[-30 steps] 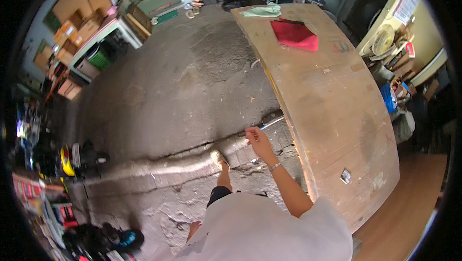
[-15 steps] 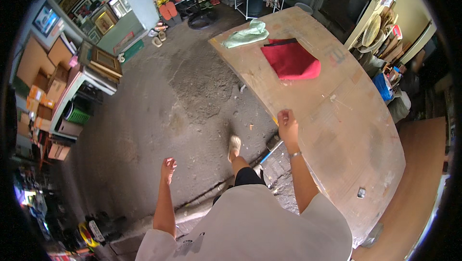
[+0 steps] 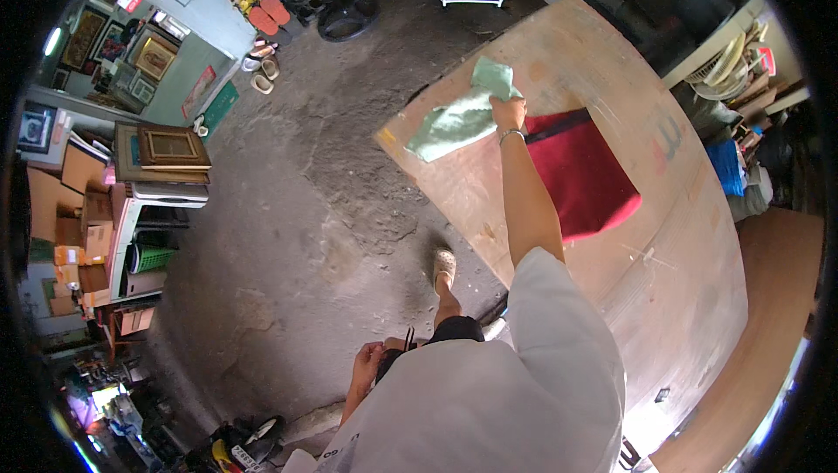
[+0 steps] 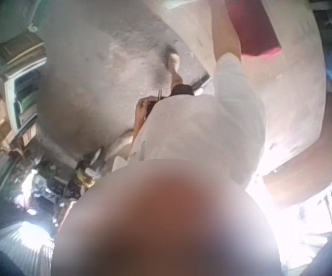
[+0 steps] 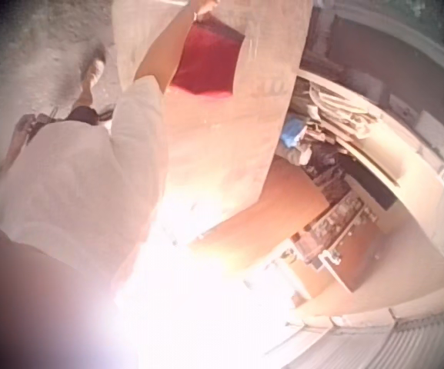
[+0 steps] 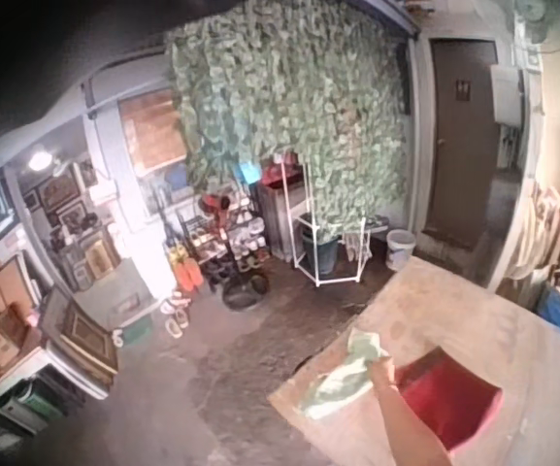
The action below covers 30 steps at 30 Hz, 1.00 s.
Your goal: The person folds a light green cloth and a red cloth on a wooden table, then walks to a small shop area to pick up a plastic bag. The person places the folded red cloth into the plastic bag and ties it shut.
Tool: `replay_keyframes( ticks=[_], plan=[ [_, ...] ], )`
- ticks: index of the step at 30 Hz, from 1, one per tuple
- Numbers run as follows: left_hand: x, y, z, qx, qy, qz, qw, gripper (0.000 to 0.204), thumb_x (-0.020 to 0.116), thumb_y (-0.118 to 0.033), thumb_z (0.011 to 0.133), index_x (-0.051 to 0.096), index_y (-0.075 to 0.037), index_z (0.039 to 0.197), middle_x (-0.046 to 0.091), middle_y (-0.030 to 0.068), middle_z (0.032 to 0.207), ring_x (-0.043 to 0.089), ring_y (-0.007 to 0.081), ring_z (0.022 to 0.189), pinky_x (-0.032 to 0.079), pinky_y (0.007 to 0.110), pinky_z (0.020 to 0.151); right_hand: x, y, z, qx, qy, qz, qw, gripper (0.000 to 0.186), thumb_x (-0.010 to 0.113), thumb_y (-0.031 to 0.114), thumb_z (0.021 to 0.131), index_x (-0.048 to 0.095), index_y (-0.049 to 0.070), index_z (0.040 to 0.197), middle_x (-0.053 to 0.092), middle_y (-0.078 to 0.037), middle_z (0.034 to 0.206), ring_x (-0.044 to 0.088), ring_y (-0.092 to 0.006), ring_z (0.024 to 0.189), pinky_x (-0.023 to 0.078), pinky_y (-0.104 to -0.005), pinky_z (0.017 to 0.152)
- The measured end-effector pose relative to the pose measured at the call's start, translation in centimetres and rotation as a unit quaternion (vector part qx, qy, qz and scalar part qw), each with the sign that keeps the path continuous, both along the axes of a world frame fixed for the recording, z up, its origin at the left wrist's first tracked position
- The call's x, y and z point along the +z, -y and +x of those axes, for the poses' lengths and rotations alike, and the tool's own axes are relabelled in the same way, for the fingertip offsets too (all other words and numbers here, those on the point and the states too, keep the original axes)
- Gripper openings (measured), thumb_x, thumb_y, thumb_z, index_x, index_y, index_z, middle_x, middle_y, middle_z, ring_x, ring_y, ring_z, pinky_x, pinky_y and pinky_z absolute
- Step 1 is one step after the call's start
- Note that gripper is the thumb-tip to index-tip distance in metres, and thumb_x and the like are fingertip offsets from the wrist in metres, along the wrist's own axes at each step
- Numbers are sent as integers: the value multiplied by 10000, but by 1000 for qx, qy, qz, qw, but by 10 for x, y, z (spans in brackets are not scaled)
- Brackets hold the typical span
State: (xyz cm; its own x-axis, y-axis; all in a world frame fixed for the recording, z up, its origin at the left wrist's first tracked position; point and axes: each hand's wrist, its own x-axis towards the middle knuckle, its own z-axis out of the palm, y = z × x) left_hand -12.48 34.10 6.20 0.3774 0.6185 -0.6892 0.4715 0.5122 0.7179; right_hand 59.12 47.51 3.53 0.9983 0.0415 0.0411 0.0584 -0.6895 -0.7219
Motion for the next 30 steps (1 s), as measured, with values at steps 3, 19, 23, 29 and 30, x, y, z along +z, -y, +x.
replay_keyframes(
  ticks=[3, 19, 23, 29, 30],
  plan=[
    [33, -62, 60, -55, -38, 85, 994, 286, 575, -238, 1003, 619, 5, 1148, 680, 61, 1034, 633, 147, 922, 501, 291, 821, 19, -46, -2, 14, -51, -46, 998, 423, 708, 284, 852, 587, -8, 1134, 673, -139, 1058, 650, -246, 1011, 508, -349, 863],
    [293, -294, 482, -340, 318, 446, 765, 627, 778, -106, 716, 514, 25, 1270, 623, 177, 1237, 621, 317, 1119, 475, 403, 967, 423, -3, -148, 328, 139, 186, 916, 192, 672, 170, 922, 567, 10, 902, 584, -126, 714, 573, -210, 617, 467, -345, 609],
    [236, -371, 481, -498, 371, 180, 763, 425, 704, -110, 777, 588, -6, 1172, 695, 82, 1063, 652, 238, 1019, 505, 382, 905, 448, 22, -148, 232, 124, 153, 953, 344, 620, 294, 982, 595, -6, 816, 555, -38, 629, 455, -64, 618, 418, -283, 559],
    [236, -367, 495, -76, 412, -378, 826, 585, 609, -428, 929, 515, -42, 1358, 608, 112, 1299, 604, 280, 1153, 461, 425, 1014, 387, 34, -119, 38, -112, 518, 847, 291, 580, 264, 1003, 647, -19, 1008, 686, -51, 930, 630, -99, 802, 528, -265, 745],
    [229, -364, 479, -90, 412, -433, 797, 584, 605, -413, 940, 490, -37, 1371, 596, 115, 1308, 595, 276, 1166, 460, 424, 1016, 356, 36, -122, -17, -134, 522, 842, 295, 580, 255, 1002, 649, -28, 1054, 693, -71, 982, 647, -116, 853, 540, -281, 791]
  ],
)
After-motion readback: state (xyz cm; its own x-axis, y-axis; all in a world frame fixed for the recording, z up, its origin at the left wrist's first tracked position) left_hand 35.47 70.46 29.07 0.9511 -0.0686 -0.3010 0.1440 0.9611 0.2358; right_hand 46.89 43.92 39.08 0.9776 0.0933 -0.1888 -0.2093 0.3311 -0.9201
